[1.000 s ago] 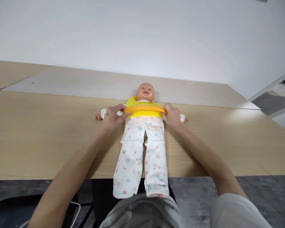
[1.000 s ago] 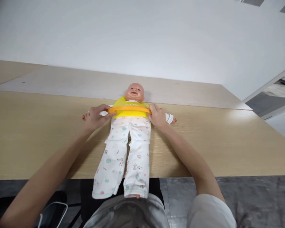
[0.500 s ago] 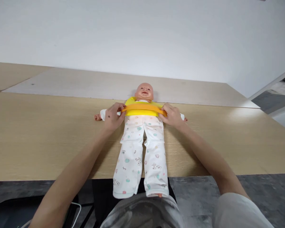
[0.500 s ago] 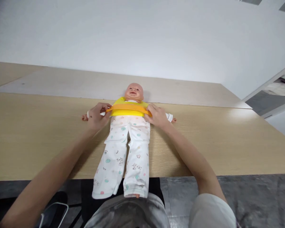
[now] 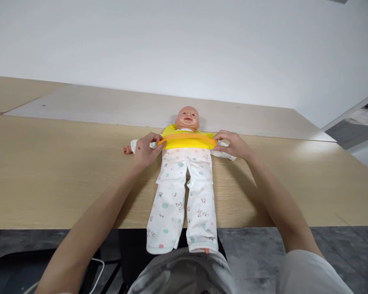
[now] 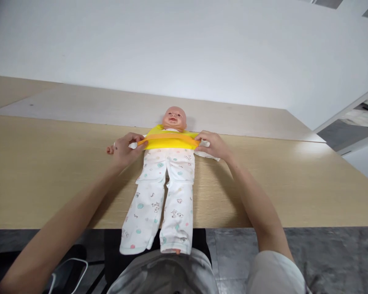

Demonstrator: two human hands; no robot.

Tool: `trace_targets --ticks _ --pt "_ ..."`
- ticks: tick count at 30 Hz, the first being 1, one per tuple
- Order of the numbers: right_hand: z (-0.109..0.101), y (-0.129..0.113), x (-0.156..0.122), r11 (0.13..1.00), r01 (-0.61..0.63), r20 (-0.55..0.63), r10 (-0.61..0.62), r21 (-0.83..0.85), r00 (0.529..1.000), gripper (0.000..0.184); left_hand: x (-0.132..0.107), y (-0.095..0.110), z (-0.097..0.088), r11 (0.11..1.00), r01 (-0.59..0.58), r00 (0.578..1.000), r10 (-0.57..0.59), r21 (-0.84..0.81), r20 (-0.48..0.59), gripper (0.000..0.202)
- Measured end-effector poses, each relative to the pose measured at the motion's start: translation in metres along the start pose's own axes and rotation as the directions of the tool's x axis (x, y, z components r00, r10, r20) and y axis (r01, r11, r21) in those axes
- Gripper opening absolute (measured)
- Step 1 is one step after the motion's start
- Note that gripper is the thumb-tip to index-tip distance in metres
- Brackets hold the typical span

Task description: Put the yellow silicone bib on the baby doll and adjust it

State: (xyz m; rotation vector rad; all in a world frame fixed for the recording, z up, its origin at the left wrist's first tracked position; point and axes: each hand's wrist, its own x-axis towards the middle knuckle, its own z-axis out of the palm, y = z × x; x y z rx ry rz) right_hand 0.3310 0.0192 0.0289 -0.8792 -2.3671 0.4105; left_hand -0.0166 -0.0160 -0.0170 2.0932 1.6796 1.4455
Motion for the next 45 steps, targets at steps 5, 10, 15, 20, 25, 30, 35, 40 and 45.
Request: trace_targets --ticks 5,10,15,20,25,30,35,40,45 --pt "0.006 0.003 0.003 0.999 -0.044 -0.090 0.045 0.015 0.995 0.040 -0.001 0.007 -0.005 1.000 -0.019 0.999 0.019 0.003 0.027 0.022" --pt "0.014 0.003 0.005 0.997 -0.057 -0.123 0.051 -0.047 0.991 0.028 -0.001 0.001 -0.003 0.998 -0.068 0.997 0.067 0.002 0.045 0.022" --pt "0.022 0.006 0.005 0.991 -0.081 -0.097 0.071 -0.109 0.993 0.018 -0.001 -0.004 0.000 0.997 -0.056 0.998 0.055 0.062 0.019 0.019" --pt "0.021 0.006 0.003 0.988 -0.084 -0.101 0.070 -0.133 0.992 0.021 -0.003 -0.002 -0.003 0.997 -0.060 0.997 0.057 0.046 0.061 0.022" --pt "0.013 0.002 0.000 0.995 -0.046 0.038 0.050 -0.093 0.998 0.034 -0.002 -0.001 -0.009 0.995 -0.096 0.989 0.096 0.000 0.115 0.022" --pt "0.010 0.005 -0.001 0.988 -0.016 0.031 0.021 -0.156 0.999 0.023 0.000 -0.003 -0.015 0.994 -0.110 0.968 0.110 -0.012 0.225 0.031" --pt "0.007 0.008 -0.002 0.977 0.017 0.040 -0.009 -0.210 0.999 0.023 0.001 -0.003 -0.016 0.994 -0.108 0.972 0.102 0.017 0.214 0.026" --pt "0.006 0.006 -0.002 0.968 0.009 0.014 -0.005 -0.249 1.000 0.034 0.003 -0.007 -0.016 0.981 -0.191 0.965 0.195 -0.041 0.174 0.024" --pt "0.007 0.006 -0.002 0.963 0.013 -0.029 -0.021 -0.269 0.999 0.037 0.004 -0.008 -0.015 0.975 -0.218 0.966 0.220 -0.030 0.133 0.025"
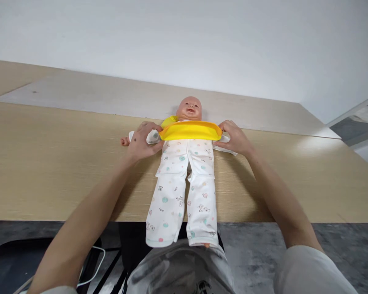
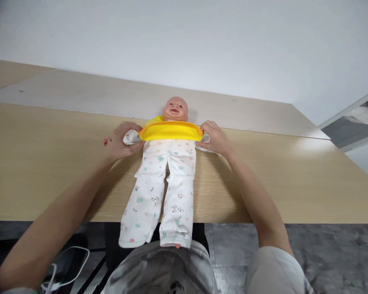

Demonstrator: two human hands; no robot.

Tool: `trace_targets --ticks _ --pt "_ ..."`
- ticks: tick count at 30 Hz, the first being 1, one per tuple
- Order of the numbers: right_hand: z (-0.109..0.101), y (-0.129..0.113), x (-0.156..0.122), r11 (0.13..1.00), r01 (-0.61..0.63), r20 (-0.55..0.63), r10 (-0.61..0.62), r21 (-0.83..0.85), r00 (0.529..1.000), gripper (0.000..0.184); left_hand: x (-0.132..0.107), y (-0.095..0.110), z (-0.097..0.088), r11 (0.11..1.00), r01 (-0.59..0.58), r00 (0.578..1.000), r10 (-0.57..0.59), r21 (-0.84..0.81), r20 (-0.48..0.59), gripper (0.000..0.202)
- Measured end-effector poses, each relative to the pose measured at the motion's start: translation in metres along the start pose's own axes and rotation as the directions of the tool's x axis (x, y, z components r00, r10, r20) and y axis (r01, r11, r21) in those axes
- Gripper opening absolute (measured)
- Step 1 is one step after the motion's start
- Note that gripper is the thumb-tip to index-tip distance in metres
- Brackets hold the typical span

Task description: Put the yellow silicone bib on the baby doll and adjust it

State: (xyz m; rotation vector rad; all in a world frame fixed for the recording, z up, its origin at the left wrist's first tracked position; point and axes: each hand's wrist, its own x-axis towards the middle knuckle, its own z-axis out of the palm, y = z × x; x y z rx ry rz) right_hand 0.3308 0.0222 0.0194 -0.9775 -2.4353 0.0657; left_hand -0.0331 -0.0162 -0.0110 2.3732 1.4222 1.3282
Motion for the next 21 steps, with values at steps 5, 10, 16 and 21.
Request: trace_targets --ticks 5,10,16,21 --pt "0.004 0.005 0.000 0.999 0.040 -0.009 -0.040 -0.025 0.999 0.046 0.002 0.000 0.001 1.000 0.012 0.999 -0.012 -0.014 0.030 0.019" --pt "0.007 0.009 -0.001 0.998 0.028 -0.044 -0.030 -0.059 0.999 0.050 0.005 -0.005 0.000 0.998 -0.047 0.996 0.051 -0.045 0.075 0.020" --pt "0.017 0.011 -0.002 0.988 0.065 -0.078 -0.077 -0.139 0.994 0.048 0.005 -0.009 0.000 0.996 -0.084 0.993 0.086 -0.022 0.076 0.019" --pt "0.021 0.009 -0.003 0.979 0.071 -0.102 -0.091 -0.189 0.991 0.048 0.002 -0.010 0.001 0.996 -0.086 0.996 0.086 -0.005 0.038 0.019"
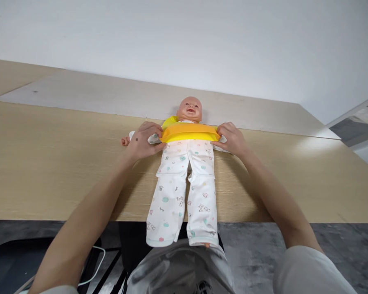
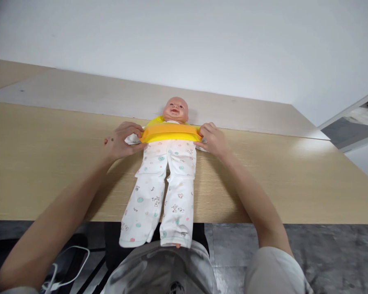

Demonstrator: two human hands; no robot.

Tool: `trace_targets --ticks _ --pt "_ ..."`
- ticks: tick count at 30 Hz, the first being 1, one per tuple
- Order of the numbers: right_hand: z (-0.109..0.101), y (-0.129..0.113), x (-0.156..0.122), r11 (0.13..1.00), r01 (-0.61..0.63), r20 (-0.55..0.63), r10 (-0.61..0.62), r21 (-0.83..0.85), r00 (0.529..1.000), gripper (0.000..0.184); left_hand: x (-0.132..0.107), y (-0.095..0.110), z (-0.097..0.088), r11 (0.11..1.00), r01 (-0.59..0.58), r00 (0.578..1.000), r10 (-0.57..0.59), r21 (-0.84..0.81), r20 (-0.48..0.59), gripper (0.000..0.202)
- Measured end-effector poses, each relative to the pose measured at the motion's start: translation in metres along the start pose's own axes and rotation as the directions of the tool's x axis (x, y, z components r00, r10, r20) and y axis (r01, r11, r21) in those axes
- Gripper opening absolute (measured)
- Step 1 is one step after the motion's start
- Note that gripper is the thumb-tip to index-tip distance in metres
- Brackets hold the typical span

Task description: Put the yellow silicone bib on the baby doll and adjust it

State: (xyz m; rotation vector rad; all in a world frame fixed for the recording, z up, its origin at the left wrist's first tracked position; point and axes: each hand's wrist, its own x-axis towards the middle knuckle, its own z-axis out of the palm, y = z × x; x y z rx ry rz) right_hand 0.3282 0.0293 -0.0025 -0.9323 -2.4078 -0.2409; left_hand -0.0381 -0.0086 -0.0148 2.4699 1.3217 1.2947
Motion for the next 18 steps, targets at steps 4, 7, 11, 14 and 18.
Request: trace_targets --ticks 4,7,11,14,18 --pt "0.0005 -0.0045 -0.0009 0.999 -0.020 -0.071 0.017 -0.040 0.997 0.041 -0.0004 -0.0006 0.0009 1.000 -0.006 1.000 0.006 0.020 -0.026 0.020" --pt "0.0028 -0.0065 -0.0014 0.998 -0.026 -0.134 0.017 -0.063 0.991 0.037 0.0000 -0.0006 0.0021 0.997 -0.034 0.997 0.039 0.064 -0.064 0.019" --pt "0.0065 -0.0070 -0.0019 0.994 0.004 -0.223 -0.030 -0.113 0.974 0.035 0.0016 0.0003 0.0030 0.989 -0.083 0.989 0.097 0.122 -0.109 0.018" --pt "0.0073 -0.0078 -0.0006 0.989 0.015 -0.264 -0.054 -0.149 0.963 0.032 0.0043 -0.0005 0.0034 0.981 -0.121 0.981 0.142 0.153 -0.131 0.016" --pt "0.0076 -0.0087 0.0030 0.984 0.039 -0.344 -0.097 -0.172 0.934 0.030 0.0074 -0.0056 0.0046 0.973 -0.144 0.971 0.175 0.182 -0.166 0.014"
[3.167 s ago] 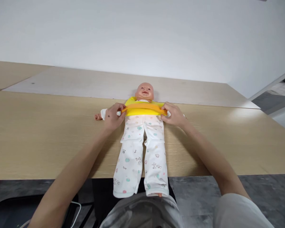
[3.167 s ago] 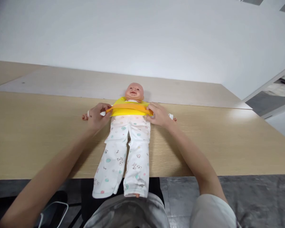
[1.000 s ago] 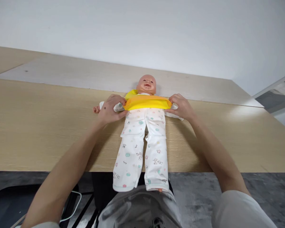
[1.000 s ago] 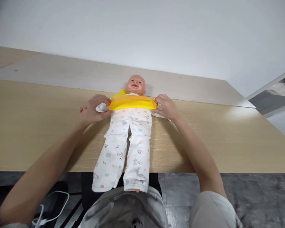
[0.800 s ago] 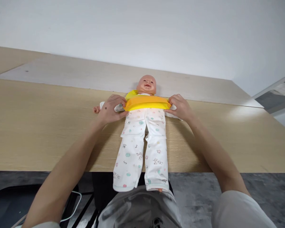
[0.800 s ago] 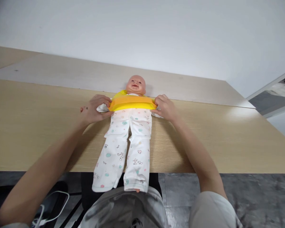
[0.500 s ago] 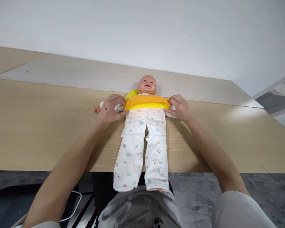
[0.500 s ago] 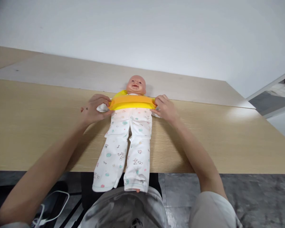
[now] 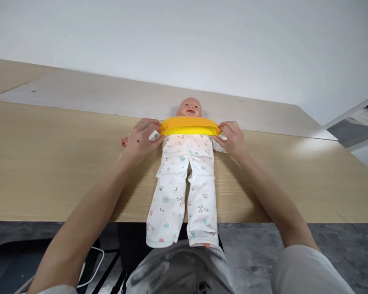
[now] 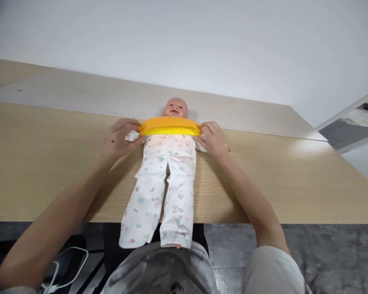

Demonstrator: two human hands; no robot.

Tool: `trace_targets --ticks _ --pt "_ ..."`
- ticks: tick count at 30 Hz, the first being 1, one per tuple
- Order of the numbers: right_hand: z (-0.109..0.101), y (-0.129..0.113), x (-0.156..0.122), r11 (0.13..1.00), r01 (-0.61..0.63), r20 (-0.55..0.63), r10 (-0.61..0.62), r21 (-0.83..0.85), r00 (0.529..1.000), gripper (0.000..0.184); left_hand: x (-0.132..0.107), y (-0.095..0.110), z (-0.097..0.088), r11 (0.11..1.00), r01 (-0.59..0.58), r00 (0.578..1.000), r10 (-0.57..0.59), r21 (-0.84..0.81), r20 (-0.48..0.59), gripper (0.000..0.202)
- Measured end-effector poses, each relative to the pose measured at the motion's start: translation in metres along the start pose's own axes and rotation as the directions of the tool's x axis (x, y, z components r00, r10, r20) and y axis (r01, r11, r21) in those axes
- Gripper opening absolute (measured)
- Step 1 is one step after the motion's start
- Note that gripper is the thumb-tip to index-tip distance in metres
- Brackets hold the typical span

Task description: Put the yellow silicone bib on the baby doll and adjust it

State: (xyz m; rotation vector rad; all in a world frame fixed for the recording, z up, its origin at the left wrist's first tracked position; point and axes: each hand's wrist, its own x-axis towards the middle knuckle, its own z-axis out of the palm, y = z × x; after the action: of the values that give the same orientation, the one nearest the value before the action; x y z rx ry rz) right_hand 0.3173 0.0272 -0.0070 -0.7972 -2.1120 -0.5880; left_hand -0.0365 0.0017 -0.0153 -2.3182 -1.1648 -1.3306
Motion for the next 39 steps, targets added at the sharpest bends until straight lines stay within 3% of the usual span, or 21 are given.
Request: trace_targets --ticks 16,30,34,39 --pt "0.010 0.001 -0.004 0.995 -0.054 -0.051 0.050 -0.085 0.997 0.041 -0.001 0.003 0.000 0.990 -0.041 0.998 0.046 0.132 -0.041 0.016" --pt "0.014 -0.002 -0.003 0.992 -0.121 -0.009 0.120 -0.032 0.993 0.049 -0.004 0.008 0.004 0.953 0.060 0.995 -0.031 0.296 -0.100 0.033" --pt "0.008 -0.001 -0.002 0.998 -0.063 0.085 0.060 0.025 0.995 0.043 -0.006 0.007 0.005 0.946 0.094 0.991 -0.058 0.311 -0.124 0.035" --pt "0.003 0.000 -0.002 1.000 0.016 0.097 -0.014 -0.010 0.995 0.026 -0.009 0.007 0.007 0.950 0.140 0.986 -0.107 0.280 -0.130 0.035"
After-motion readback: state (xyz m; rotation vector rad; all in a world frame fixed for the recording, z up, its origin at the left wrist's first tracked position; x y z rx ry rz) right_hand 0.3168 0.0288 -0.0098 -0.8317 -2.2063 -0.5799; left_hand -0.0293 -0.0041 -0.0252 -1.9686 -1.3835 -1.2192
